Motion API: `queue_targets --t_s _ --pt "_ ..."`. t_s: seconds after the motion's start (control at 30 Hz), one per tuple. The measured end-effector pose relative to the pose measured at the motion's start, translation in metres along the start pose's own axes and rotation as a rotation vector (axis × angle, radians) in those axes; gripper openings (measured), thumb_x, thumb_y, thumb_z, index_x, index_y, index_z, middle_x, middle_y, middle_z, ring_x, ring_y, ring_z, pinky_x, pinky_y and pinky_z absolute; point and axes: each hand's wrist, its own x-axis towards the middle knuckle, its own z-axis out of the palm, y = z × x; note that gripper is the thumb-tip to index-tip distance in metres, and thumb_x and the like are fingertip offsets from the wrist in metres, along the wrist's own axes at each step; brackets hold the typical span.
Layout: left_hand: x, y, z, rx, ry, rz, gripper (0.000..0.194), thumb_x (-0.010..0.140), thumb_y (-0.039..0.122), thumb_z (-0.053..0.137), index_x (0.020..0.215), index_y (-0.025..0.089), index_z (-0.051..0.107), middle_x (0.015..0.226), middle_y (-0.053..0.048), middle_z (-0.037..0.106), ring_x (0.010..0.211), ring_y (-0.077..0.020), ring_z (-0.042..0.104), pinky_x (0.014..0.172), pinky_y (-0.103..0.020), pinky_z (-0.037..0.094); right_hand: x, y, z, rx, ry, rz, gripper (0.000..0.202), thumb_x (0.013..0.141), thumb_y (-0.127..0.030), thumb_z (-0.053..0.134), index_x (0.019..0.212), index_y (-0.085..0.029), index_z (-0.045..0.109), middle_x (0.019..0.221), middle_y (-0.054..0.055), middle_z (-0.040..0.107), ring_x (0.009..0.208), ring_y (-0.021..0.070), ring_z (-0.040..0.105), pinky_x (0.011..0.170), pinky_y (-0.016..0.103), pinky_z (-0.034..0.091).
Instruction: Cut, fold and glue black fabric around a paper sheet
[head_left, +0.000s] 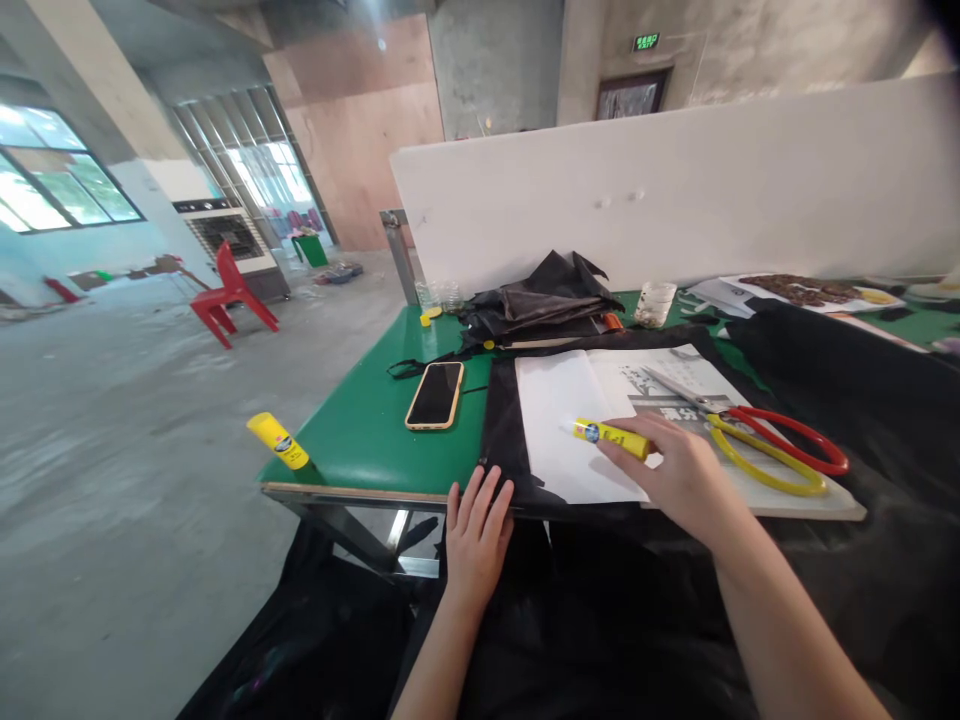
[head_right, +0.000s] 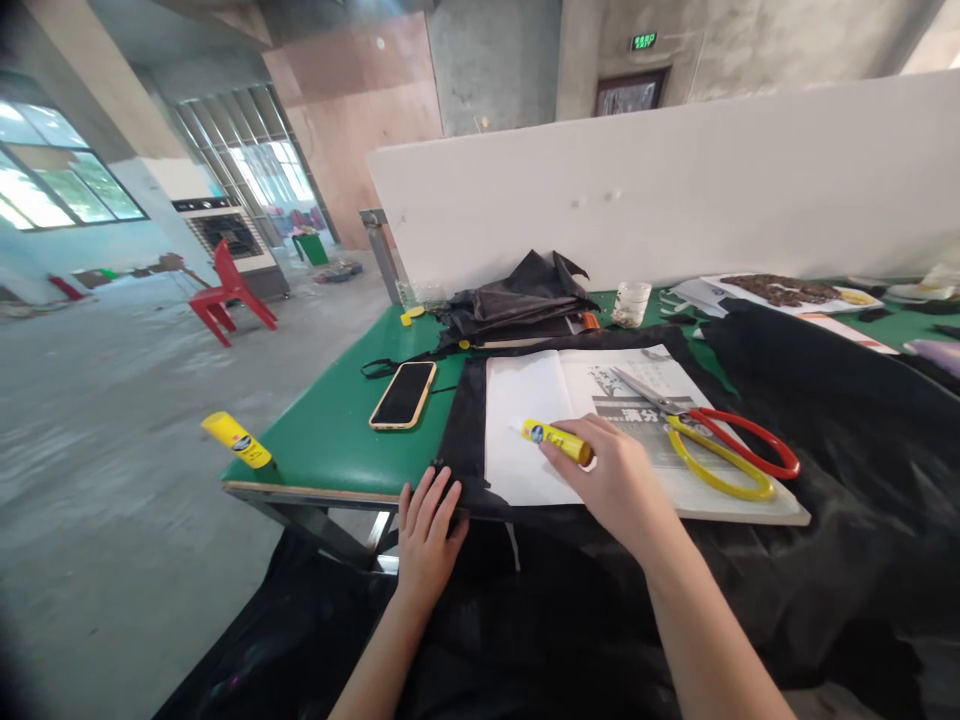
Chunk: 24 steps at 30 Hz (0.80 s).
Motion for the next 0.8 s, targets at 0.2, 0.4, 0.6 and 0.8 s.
queue_targets --t_s 0.2,0.4,0.6,0.8 --pt "-0.002 -0.002 0.001 0.006 -0.008 0.016 0.045 0.078 0.009 0.058 0.122 0.017 0.051 0.125 -0.013 0.056 0.124 -0.0281 0.042 0.104 -0.052 0.028 0.009 -0.039 0.024 0.176 -0.254 -0.001 0.023 0.078 -0.041 0.056 0.087 -0.023 0.067 0.082 0.002 0.066 0.068 0.0133 0.057 0.062 0.023 0.042" --pt "-0.006 -0.004 0.001 0.012 -0.034 0.037 0.047 0.08 0.01 0.055 0.126 0.014 0.045 0.127 -0.017 0.052 0.127 -0.0296 0.038 0.103 -0.055 0.027 0.02 -0.066 0.047 0.148 -0.286 0.034 0.023 0.075 -0.041 0.058 0.073 -0.019 0.063 0.069 0.001 0.063 0.061 0.0125 0.054 0.056 0.023 0.036" --pt "-0.007 -0.004 0.003 0.018 -0.015 0.024 0.062 0.079 0.009 0.057 0.135 0.011 0.032 0.132 -0.022 0.046 0.127 -0.0305 0.037 0.101 -0.056 0.031 0.03 -0.076 0.06 0.053 -0.296 0.002 0.033 0.076 -0.044 0.055 0.058 -0.018 0.049 0.055 -0.001 0.054 0.051 0.01 0.044 0.049 0.023 0.027" --pt "-0.006 -0.003 0.002 0.057 0.002 0.024 0.071 0.08 0.012 0.056 0.14 0.005 0.019 0.13 -0.025 0.046 0.127 -0.0308 0.038 0.101 -0.053 0.034 0.03 -0.082 0.075 0.14 -0.281 -0.023 0.023 0.076 -0.041 0.056 0.07 -0.02 0.05 0.064 -0.002 0.058 0.057 0.0103 0.049 0.051 0.021 0.029"
